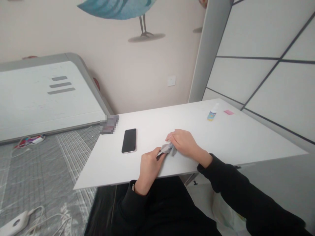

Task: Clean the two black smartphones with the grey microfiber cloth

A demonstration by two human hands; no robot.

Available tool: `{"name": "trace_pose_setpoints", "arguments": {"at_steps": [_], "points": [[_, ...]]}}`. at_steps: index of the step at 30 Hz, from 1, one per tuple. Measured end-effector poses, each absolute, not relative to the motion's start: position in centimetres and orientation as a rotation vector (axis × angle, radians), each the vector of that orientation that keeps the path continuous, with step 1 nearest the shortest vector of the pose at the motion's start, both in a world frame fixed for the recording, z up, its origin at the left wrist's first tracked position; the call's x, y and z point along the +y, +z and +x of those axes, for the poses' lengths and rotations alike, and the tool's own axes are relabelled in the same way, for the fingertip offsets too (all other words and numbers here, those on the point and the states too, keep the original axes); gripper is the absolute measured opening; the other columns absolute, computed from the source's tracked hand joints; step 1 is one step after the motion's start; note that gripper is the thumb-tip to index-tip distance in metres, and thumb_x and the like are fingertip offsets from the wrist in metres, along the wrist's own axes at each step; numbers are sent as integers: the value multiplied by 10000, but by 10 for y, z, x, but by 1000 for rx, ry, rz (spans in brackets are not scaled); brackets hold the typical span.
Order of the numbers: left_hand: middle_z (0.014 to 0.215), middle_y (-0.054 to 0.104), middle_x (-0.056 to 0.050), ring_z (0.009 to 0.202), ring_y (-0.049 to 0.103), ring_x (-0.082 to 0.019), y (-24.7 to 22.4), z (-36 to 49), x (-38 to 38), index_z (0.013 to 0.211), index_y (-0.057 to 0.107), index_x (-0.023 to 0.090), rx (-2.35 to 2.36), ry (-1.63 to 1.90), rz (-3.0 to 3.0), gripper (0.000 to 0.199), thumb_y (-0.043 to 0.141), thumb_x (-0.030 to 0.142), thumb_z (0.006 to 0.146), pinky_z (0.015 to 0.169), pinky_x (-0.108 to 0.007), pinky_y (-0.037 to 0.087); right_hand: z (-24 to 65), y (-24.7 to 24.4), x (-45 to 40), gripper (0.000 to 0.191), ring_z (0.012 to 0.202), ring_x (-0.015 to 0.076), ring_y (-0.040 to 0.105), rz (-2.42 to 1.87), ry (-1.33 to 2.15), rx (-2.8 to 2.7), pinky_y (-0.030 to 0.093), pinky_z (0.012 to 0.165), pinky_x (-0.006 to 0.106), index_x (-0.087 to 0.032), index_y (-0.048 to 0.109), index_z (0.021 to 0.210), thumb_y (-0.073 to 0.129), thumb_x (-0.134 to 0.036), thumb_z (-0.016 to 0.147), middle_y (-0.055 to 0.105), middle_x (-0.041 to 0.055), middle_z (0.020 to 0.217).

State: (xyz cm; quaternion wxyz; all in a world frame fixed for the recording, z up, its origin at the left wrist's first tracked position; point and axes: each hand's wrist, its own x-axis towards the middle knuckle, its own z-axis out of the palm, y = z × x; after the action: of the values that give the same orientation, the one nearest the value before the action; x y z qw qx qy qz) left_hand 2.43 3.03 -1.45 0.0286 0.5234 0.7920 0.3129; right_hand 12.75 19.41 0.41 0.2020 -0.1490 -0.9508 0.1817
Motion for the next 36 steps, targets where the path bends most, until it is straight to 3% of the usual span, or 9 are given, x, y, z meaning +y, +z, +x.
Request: {"name": "trace_pose_setpoints", "arguments": {"at_steps": [3, 6, 12, 16, 19, 22, 28, 33, 36], "points": [[713, 744, -31, 623, 660, -179, -21, 23, 35, 787, 705, 197, 2445, 988, 1553, 134, 597, 188, 867, 592, -239, 411, 116, 5, 169, 432, 953, 237, 699, -303, 403, -2707, 361, 1095, 440, -164, 772, 918, 366, -254, 1034, 788, 107, 971], [632, 702, -35, 544, 588, -167, -25, 21, 35, 670, 657, 184, 2441, 997, 1517, 166, 584, 141, 813, 563, -252, 378, 106, 6, 152, 357, 953, 216, 691, -210, 347, -2748, 415, 1017, 384, -194, 769, 939, 431, -272, 1024, 785, 82, 958], [785, 744, -18, 690, 648, -169, -18, 23, 19, 849, 710, 192, 2303, 1108, 1518, 133, 595, 239, 895, 666, -233, 452, 121, 8, 184, 439, 937, 244, 693, -352, 223, -2737, 449, 951, 394, -147, 770, 925, 355, -239, 1036, 774, 127, 942], [853, 752, 9, 746, 680, -173, -15, 22, 14, 1010, 721, 229, 2143, 1130, 1540, 179, 598, 209, 881, 710, -226, 494, 130, 9, 196, 460, 1121, 273, 648, -424, 164, -2701, 263, 1167, 523, -151, 775, 984, 317, -183, 1021, 778, 117, 1020], [697, 703, 2, 640, 649, -185, -25, 18, 17, 828, 717, 208, 2182, 1107, 1495, 130, 591, 202, 859, 643, -254, 488, 122, 9, 169, 420, 1185, 278, 624, -345, 168, -2692, 175, 1204, 564, -173, 774, 994, 355, -191, 1019, 781, 92, 1048], [639, 681, -22, 599, 632, -193, -35, 14, 20, 671, 658, 201, 2244, 1090, 1468, 166, 575, 117, 787, 606, -271, 485, 108, 11, 135, 348, 1090, 243, 668, -104, 218, -2724, 255, 1186, 498, -190, 765, 1021, 420, -238, 1025, 780, 74, 1056], [790, 745, -30, 675, 661, -181, -29, 18, 17, 852, 712, 201, 2204, 1140, 1490, 144, 573, 169, 861, 697, -270, 519, 112, 10, 171, 389, 1046, 252, 701, -284, 167, -2758, 413, 1080, 461, -164, 694, 1252, 394, -288, 1037, 769, 117, 1118], [792, 757, -16, 704, 678, -190, -25, 22, 17, 887, 740, 220, 2163, 1146, 1495, 160, 580, 221, 890, 718, -271, 512, 122, 12, 190, 467, 1268, 330, 588, -357, 101, -2755, 175, 1188, 652, -131, 636, 1340, 302, -282, 1050, 726, 158, 1229], [801, 766, -58, 743, 695, -224, -31, 19, 20, 796, 731, 202, 2174, 1138, 1483, 196, 549, 146, 842, 770, -312, 530, 119, 15, 163, 507, 1307, 284, 558, -114, 214, -2758, 141, 1222, 611, -164, 505, 1475, 285, -376, 1071, 690, 133, 1302]]}}
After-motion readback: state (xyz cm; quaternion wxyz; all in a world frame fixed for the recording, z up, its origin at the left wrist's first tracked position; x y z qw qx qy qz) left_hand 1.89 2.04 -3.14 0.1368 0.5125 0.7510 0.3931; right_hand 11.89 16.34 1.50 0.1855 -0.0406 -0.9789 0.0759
